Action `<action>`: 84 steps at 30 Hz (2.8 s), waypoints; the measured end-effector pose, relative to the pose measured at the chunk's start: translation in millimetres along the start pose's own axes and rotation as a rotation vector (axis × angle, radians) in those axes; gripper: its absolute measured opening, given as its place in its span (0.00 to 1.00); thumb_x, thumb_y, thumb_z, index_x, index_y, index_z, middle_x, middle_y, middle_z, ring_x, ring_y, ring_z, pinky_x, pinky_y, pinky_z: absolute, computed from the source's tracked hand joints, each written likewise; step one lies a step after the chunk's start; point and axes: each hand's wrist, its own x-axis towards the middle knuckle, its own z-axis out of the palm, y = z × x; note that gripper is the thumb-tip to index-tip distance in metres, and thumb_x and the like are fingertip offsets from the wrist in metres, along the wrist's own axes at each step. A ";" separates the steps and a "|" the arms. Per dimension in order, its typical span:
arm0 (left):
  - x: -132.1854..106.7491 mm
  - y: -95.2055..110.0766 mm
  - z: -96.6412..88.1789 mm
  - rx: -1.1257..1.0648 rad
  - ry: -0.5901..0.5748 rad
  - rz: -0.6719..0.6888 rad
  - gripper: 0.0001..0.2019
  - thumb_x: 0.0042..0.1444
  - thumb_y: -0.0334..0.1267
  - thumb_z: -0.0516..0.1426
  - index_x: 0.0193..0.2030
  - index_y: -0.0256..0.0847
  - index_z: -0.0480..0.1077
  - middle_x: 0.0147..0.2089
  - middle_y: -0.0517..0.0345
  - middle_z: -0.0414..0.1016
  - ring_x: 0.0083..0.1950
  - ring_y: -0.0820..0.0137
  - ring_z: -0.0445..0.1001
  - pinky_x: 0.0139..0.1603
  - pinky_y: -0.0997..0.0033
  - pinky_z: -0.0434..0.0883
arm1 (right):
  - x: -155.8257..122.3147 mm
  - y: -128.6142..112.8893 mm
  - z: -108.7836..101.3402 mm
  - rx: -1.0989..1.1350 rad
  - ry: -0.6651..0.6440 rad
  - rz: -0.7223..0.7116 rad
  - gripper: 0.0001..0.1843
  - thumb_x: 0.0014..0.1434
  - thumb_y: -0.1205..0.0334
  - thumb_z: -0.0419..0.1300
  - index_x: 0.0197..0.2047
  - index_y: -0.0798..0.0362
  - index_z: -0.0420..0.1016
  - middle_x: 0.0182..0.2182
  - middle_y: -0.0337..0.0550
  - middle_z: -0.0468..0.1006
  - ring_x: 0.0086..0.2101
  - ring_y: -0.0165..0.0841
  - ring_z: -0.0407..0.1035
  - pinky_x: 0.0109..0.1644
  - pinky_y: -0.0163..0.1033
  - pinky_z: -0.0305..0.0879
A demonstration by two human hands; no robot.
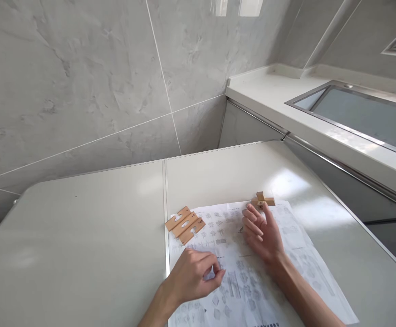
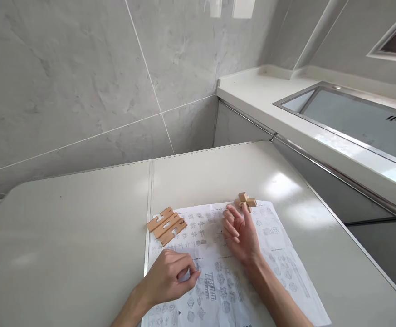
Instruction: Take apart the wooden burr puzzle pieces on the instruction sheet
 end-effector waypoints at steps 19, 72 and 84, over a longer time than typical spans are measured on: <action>10.9 -7.4 -10.2 -0.363 -0.056 -0.313 0.13 0.65 0.41 0.61 0.29 0.42 0.68 0.21 0.70 0.54 0.23 0.76 0.54 0.26 0.72 0.55 | -1.0 -2.0 -3.0 0.094 -0.160 0.063 0.18 0.75 0.48 0.61 0.35 0.50 0.72 0.20 0.25 0.52 0.17 0.25 0.37 0.16 0.28 0.50; 7.3 -10.6 -23.3 -0.788 0.047 -0.271 0.34 0.37 0.44 0.80 0.51 0.44 0.74 0.57 0.47 0.82 0.36 0.67 0.82 0.32 0.72 0.73 | -30.9 22.5 27.1 -0.903 -0.770 0.098 0.22 0.71 0.43 0.65 0.37 0.55 0.81 0.26 0.39 0.76 0.27 0.31 0.67 0.32 0.36 0.61; 5.2 -12.5 -11.4 -0.672 0.230 -0.216 0.33 0.37 0.46 0.80 0.45 0.45 0.68 0.52 0.48 0.81 0.44 0.60 0.82 0.36 0.69 0.76 | -32.2 40.4 17.5 -1.094 -0.606 -0.181 0.04 0.67 0.61 0.63 0.40 0.51 0.74 0.27 0.36 0.75 0.25 0.30 0.61 0.30 0.35 0.55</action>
